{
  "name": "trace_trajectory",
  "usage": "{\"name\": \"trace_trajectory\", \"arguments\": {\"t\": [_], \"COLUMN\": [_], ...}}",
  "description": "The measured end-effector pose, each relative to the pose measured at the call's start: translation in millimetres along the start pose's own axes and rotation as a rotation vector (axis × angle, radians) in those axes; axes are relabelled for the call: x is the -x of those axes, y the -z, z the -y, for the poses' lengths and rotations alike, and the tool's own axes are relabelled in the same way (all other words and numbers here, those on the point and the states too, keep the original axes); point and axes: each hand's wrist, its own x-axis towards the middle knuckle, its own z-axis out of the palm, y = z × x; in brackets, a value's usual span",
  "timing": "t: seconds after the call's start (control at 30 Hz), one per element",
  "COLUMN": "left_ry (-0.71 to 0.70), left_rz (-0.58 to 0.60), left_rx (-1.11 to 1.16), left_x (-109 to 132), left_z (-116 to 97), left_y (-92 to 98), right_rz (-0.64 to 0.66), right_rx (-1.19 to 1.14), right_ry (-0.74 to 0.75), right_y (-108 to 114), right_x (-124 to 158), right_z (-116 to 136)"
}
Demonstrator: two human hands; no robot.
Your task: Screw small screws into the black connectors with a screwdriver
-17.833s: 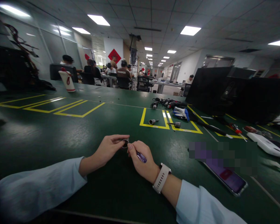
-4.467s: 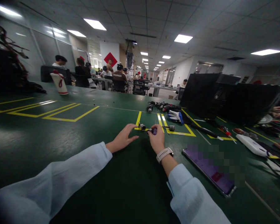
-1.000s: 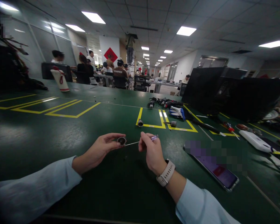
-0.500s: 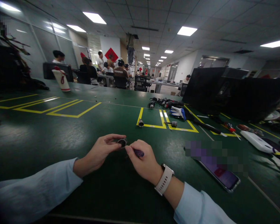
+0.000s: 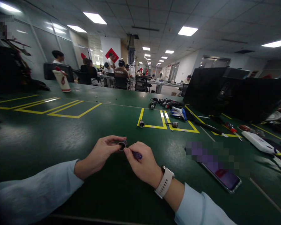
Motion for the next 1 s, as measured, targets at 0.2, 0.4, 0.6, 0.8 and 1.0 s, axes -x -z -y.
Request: {"name": "trace_trajectory", "arguments": {"t": [0.2,0.4,0.6,0.8,1.0], "left_ry": [0.019,0.051,0.075,0.086,0.099], "left_rz": [-0.012,-0.023,-0.007,-0.006,0.012], "left_rx": [0.021,-0.004,-0.014,0.004,0.032], "left_x": [-1,1,2,4,5], "left_z": [2,-3,-6,-7,-7], "left_y": [0.3,-0.7,-0.9,-3.0,-3.5], "right_rz": [-0.117,-0.020,0.042,0.061,-0.092], "right_rx": [-0.195,-0.290,-0.239,-0.181,-0.330], "right_ry": [-0.152,-0.418,-0.437,-0.491,-0.432], "right_y": [4,2,1,7,2], "right_x": [0,-4,-6,-11,-5], "right_z": [-3,-16,-12,-11,-22]}}
